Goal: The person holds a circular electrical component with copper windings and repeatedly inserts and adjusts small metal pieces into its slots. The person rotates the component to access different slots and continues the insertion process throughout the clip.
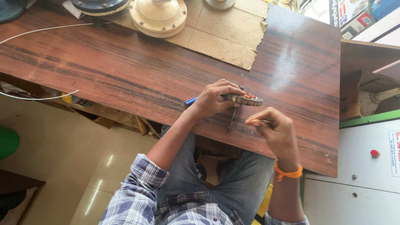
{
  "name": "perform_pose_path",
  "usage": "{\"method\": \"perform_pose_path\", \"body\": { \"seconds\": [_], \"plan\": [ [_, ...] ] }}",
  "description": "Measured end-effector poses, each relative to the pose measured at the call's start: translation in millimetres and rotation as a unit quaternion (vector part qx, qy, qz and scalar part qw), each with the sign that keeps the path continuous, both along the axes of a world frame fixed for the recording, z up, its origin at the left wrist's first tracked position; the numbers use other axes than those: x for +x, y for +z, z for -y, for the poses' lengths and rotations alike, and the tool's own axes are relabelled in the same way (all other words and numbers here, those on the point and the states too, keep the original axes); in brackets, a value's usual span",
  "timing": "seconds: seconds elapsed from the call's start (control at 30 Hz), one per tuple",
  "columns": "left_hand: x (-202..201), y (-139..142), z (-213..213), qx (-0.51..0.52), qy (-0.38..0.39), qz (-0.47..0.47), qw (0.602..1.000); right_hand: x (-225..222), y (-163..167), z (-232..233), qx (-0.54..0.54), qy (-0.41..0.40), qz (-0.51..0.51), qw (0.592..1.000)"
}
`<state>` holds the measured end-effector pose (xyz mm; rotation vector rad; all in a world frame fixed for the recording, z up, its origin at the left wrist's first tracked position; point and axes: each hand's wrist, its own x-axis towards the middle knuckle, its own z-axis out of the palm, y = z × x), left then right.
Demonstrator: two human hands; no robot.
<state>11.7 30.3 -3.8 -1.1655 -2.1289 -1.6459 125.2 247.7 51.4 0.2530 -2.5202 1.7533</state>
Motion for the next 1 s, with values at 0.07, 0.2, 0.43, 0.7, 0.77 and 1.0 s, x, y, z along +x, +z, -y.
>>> {"method": "perform_pose_path", "body": {
  "seconds": [0.07,0.2,0.43,0.7,0.77,1.0],
  "plan": [
    [0,-1,0,-0.005,0.003,-0.002,1.0,0,-10,15,0.075,-0.033,0.02,0.996],
    [-1,1,1,0.001,-0.005,0.006,1.0,-5,-28,38,0.166,-0.101,-0.053,0.98],
    [11,12,6,-0.014,0.014,-0.031,0.999,-6,-48,26,0.108,-0.109,-0.079,0.985],
    [-3,12,18,0.017,-0.026,0.07,0.997,6,-76,7,-0.236,-0.088,-0.023,0.967],
    [-13,14,16,0.055,-0.057,0.155,0.985,4,-77,9,-0.279,-0.112,-0.05,0.952],
    [-13,13,15,-0.016,-0.027,-0.001,0.999,0,-78,20,-0.22,-0.178,0.0,0.959]
  ]
}}
